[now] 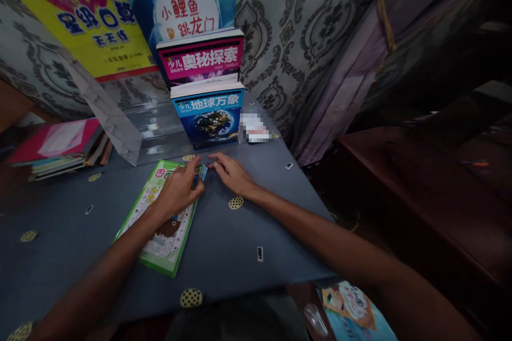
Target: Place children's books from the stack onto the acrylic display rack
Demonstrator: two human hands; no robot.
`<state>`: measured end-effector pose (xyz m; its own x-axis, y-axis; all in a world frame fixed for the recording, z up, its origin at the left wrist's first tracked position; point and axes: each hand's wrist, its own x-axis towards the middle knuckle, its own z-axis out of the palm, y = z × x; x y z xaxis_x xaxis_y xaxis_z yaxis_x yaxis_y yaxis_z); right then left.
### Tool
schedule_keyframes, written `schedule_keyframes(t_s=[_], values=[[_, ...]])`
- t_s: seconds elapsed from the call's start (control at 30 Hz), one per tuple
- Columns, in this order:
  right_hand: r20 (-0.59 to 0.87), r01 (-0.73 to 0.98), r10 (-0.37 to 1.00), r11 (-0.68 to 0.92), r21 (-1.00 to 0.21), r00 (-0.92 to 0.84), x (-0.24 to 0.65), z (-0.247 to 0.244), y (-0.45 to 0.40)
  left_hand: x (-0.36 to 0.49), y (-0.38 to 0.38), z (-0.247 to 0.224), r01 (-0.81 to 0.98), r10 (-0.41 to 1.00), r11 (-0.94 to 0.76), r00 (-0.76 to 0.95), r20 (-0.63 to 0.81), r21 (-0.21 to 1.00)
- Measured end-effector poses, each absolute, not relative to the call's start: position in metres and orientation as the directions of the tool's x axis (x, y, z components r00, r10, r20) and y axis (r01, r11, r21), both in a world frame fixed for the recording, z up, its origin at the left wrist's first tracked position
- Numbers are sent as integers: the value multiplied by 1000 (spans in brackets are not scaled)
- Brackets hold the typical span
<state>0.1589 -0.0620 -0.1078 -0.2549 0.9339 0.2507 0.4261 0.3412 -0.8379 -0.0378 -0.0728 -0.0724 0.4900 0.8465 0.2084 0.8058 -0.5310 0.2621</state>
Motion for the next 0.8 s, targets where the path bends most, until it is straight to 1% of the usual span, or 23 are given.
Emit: schedule_keyframes(t_s=[0.17,0.37,0.53,0.67,0.8], values=[[264,414,930,353,-839,-257,159,-108,-62,-41,-73,-71,787,838,-545,500,219,289],[272,430,930,357,-829,-248,158,-108,-62,-38,-75,-71,804,834,-549,506,221,230],[365,429,907,422,-799,-212,157,-102,-67,-36,-77,-75,810,829,-553,511,226,198],[408,428,871,489,-760,-272,158,-98,-71,-36,-77,-78,812,832,-549,508,222,198],[364,488,875,481,-728,-320,157,-99,-70,-36,-77,-78,808,836,-546,512,197,222]])
